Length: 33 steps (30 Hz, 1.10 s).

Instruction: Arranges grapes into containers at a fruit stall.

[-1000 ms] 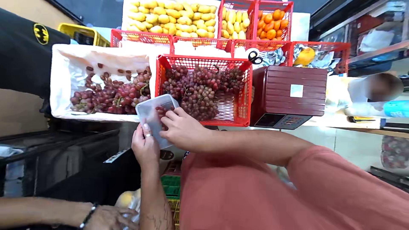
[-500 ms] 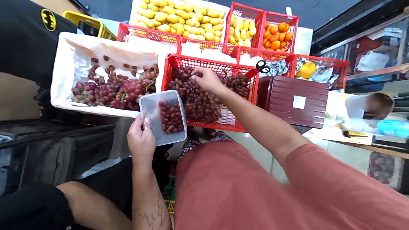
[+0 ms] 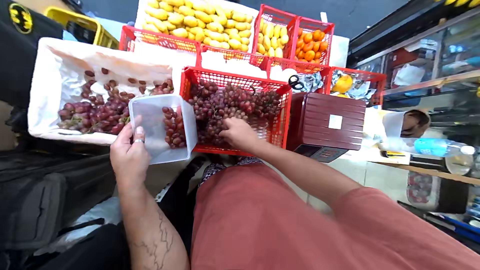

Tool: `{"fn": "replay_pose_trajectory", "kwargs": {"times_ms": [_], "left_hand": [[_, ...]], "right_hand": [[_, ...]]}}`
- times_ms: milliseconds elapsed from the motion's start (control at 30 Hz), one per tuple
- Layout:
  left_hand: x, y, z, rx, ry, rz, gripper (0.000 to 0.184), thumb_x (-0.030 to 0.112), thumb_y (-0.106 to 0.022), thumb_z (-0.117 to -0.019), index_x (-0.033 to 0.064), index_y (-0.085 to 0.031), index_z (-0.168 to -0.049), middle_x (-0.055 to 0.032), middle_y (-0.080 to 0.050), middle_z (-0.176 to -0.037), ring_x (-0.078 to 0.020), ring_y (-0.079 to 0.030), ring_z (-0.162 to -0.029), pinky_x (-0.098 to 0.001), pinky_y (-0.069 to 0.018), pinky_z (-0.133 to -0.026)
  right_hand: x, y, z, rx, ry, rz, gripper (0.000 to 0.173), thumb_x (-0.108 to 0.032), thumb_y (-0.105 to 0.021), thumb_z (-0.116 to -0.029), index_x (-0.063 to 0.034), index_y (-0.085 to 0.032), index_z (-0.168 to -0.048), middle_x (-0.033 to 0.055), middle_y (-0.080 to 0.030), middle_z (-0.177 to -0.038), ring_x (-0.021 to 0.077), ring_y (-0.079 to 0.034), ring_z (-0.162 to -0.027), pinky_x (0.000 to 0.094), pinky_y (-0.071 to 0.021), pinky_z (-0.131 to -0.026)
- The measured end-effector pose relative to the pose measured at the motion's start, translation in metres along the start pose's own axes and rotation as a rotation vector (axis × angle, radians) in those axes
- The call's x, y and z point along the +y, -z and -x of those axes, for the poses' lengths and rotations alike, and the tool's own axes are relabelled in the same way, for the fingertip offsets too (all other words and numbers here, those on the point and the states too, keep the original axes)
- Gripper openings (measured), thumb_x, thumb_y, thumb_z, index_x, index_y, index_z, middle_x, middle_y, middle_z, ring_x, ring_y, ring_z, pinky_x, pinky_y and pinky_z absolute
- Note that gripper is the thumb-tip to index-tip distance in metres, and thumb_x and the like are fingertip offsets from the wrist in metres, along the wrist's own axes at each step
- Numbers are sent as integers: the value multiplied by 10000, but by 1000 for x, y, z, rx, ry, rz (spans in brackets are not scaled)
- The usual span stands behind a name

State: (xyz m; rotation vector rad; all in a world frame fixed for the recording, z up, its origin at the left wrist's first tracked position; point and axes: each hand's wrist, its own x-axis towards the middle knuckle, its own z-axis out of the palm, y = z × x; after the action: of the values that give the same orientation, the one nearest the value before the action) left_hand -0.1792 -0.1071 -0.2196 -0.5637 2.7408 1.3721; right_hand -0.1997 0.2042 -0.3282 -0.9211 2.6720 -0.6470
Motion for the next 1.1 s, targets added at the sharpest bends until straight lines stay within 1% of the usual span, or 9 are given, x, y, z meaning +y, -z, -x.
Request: {"fn": "replay_pose_trajectory", "kwargs": {"times_ms": [33,100,200,300,433,567,833,1033,1100], "left_hand": [[-1,-2,-2,3,1,23,349,261,-453,-1091,195,-618,-1392,-31,-686,-1018,-92,-555,-608,-307,-494,-523],[-3,1,-5,-3,23,50,355,271,-461,-1086,202,-609,-1401,-24,-668,-949,-87,-502,-532,-292,-456,-461],[-2,7,-10,-31,13,56,365,275,-468,-1075,179,-604,-1400,-13,-669,-971,-61,-495,-544,-266,-447,-471],[1,8,-14,-52,22,48,362,274,-473,-1070,179,-606,-1392,13,-631,-878,-45,-474,-524,-250,-436,-468],[5,12,-18,-80,63,-2,369,295,-493,-1068,219,-604,-1412,-5,-672,-1010,-47,-526,-635,-270,-468,-568],[14,16,-19,-116,74,-12,369,284,-492,-1069,209,-605,-1412,-16,-688,-1098,-54,-565,-690,-285,-488,-601],[16,17,-19,-138,93,-1,351,286,-499,-1070,227,-611,-1397,8,-670,-1002,-38,-533,-627,-252,-465,-544],[14,17,-18,-136,84,-41,355,289,-502,-1069,230,-609,-1402,-14,-680,-1028,-66,-543,-635,-287,-471,-543],[14,17,-14,-118,92,-45,353,279,-505,-1068,229,-608,-1402,-15,-681,-1024,-64,-548,-633,-282,-472,-535]], "right_hand": [[3,-3,-2,6,42,17,139,-178,-661,-962,-199,-779,-1032,108,-659,-1075,302,-629,-1033,482,-548,-868],[7,0,-5,-6,108,26,132,-167,-644,-971,-184,-772,-999,80,-671,-1090,283,-625,-1040,463,-539,-877],[14,25,-4,14,160,-50,137,-212,-649,-989,-187,-780,-1021,41,-705,-1097,256,-640,-1058,448,-539,-907],[26,51,2,75,189,-147,144,-192,-658,-990,-174,-795,-1030,16,-740,-1062,210,-676,-1025,413,-554,-912],[34,89,17,150,154,-362,144,-117,-676,-976,-137,-804,-1039,19,-744,-1084,152,-679,-1063,365,-561,-963],[26,125,31,180,150,-533,122,-106,-698,-967,-93,-800,-1034,34,-740,-1078,117,-684,-1046,323,-575,-950],[20,182,74,199,145,-609,98,-121,-734,-941,-71,-795,-999,22,-737,-1033,97,-692,-978,277,-600,-875],[46,157,106,156,-38,-521,79,-147,-744,-933,-115,-799,-979,-18,-744,-1035,70,-692,-994,278,-596,-902],[54,134,114,124,-131,-452,95,-176,-721,-947,-134,-795,-988,-21,-746,-1042,82,-691,-1007,329,-584,-926]]}}
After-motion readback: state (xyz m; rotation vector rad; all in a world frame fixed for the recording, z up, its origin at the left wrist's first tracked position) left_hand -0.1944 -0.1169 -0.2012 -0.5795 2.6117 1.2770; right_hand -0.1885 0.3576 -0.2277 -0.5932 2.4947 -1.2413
